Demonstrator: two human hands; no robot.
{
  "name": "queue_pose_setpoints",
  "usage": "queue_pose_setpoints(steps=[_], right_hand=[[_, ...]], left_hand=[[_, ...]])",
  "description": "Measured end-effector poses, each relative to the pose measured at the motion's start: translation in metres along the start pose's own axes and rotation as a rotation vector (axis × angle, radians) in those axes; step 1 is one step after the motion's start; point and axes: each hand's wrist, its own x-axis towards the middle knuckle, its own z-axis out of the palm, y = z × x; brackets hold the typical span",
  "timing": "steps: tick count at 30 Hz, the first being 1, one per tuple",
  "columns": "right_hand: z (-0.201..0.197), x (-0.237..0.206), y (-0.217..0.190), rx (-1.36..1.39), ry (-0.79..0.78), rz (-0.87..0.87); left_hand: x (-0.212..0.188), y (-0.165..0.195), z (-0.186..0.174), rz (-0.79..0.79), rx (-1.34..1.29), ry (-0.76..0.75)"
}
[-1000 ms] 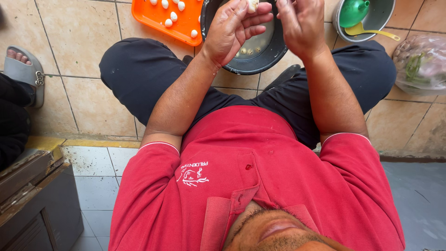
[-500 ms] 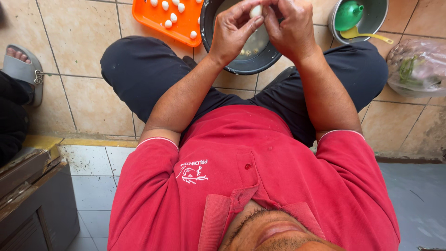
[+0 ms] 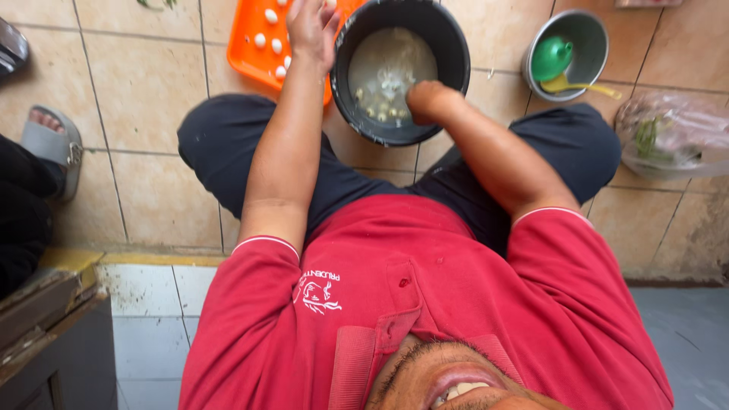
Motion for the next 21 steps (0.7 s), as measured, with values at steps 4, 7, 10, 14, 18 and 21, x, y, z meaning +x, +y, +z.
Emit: queue_pose_setpoints(steps=[4,7,10,14,18,21], right_hand=[[0.026,0.035,0.003,-0.207,0.300,0.009],[0.018,0.046,0.006,-0.151,0.221,0.068],[0.004,0.054,0.010,-0.241,0.264,0.061],[-0.014,0.065,0.010,-0.280,0.198,0.031],[-0.004,0.065,0.007,0.034,-0.043,0.114],[0.010,0.052,0.016,-0.134,0.322,0.084]], left_hand=[[0.022,0.016,-0.032,-0.087,0.339,0.825],[0.028,0.016,-0.032,0.194,0.908,0.780],[0.014,-0.001,-0.006,0.549,1.321,0.509],[-0.032,-0.053,0.034,0.617,1.341,-0.458],[-0.061,-0.092,0.031,-0.066,2.193,-0.823],[-0.064,-0.106,0.013,-0.334,2.319,-0.851]])
